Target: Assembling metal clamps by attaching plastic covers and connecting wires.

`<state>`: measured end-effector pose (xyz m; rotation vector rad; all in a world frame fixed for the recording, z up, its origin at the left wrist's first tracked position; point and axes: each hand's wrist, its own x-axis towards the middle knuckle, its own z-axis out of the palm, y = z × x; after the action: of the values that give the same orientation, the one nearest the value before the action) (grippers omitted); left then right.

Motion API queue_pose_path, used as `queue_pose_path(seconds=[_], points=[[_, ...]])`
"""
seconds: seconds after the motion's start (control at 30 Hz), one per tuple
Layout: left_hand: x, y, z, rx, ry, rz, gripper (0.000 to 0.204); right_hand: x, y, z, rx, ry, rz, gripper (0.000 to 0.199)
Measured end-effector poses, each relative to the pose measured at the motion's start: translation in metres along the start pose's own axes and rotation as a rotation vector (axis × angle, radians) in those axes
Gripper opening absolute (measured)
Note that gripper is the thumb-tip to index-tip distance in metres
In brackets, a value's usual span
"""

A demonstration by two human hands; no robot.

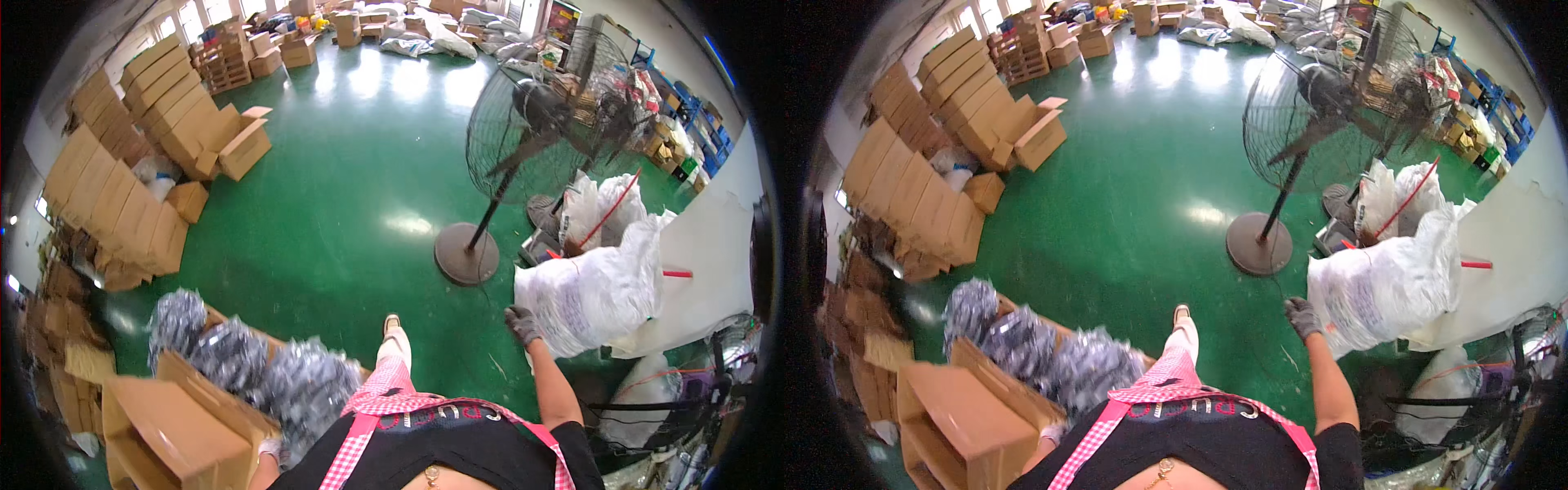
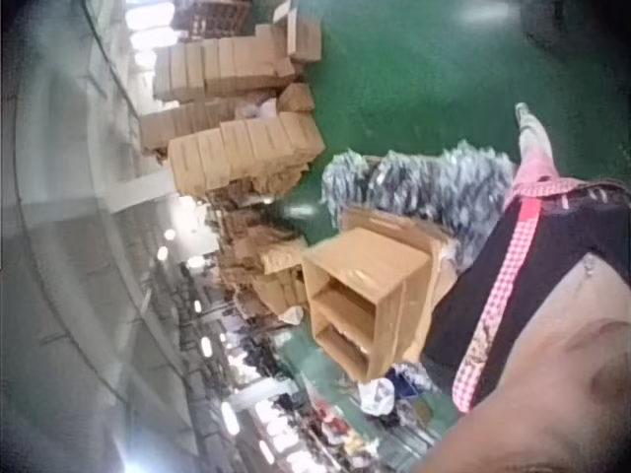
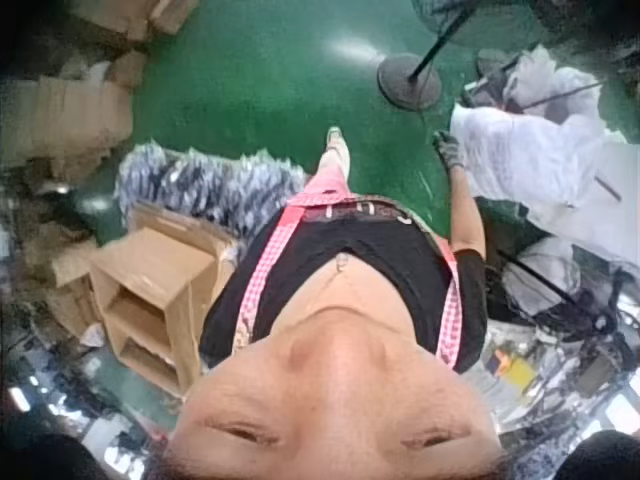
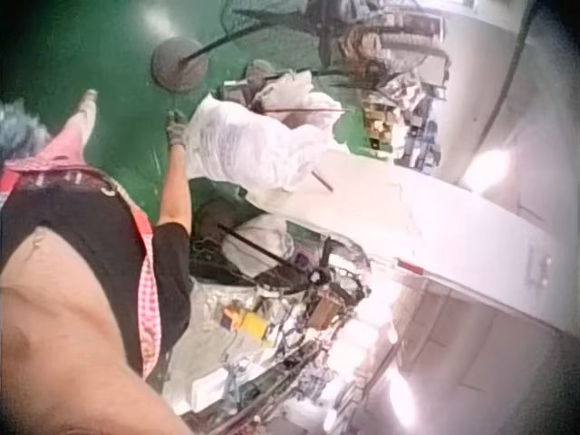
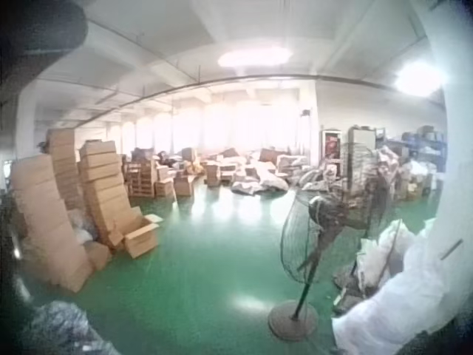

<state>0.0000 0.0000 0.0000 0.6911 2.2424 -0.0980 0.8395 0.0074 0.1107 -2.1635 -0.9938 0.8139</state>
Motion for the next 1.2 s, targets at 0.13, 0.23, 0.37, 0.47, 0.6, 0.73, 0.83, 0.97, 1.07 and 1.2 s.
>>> queue_pose_path(seconds=[0.13, 0.23, 0.37, 0.47, 0.6, 0.73, 0.83, 0.97, 1.07, 1.2], points=[[-0.020, 0.347, -0.038, -0.392, -0.222, 0.206, 0.023, 0.039, 0.044, -0.027, -0.420, 0.116, 0.218, 0.053], [0.009, 0.573, 0.018, -0.350, -0.295, 0.656, 0.021, 0.061, 0.064, 0.016, -0.429, -0.097, 0.504, 0.051], [-0.216, 0.879, 0.073, 0.057, -0.270, 1.273, 0.050, 0.091, 0.030, 0.043, -0.364, -0.202, 0.789, 0.049], [-0.284, 1.016, 0.124, 0.340, -0.441, 1.820, 0.048, 0.151, 0.000, 0.082, -0.315, -0.236, 0.851, 0.048], [-0.358, 1.117, 0.121, 0.607, -0.586, 1.926, 0.038, 0.260, -0.036, 0.130, -0.203, -0.180, 0.903, 0.046], [-0.228, 1.175, 0.133, 1.015, -0.432, 1.536, 0.045, 0.412, -0.090, 0.169, -0.090, -0.084, 0.874, 0.044], [-0.127, 1.221, 0.067, 1.318, -0.480, 1.428, 0.042, 0.563, -0.141, 0.163, 0.024, 0.107, 0.849, 0.043], [-0.085, 1.316, 0.088, 1.059, -0.436, 1.208, 0.041, 0.747, -0.153, 0.078, -0.405, 0.377, 0.242, 0.041], [-0.063, 1.390, 0.102, 0.922, -0.436, 1.103, 0.041, 0.853, -0.240, 0.010, -0.044, 0.356, 0.413, 0.036], [-0.063, 1.512, 0.146, 0.869, -0.469, 1.124, 0.041, 0.928, -0.253, -0.019, -0.051, 0.271, 0.519, 0.029]])
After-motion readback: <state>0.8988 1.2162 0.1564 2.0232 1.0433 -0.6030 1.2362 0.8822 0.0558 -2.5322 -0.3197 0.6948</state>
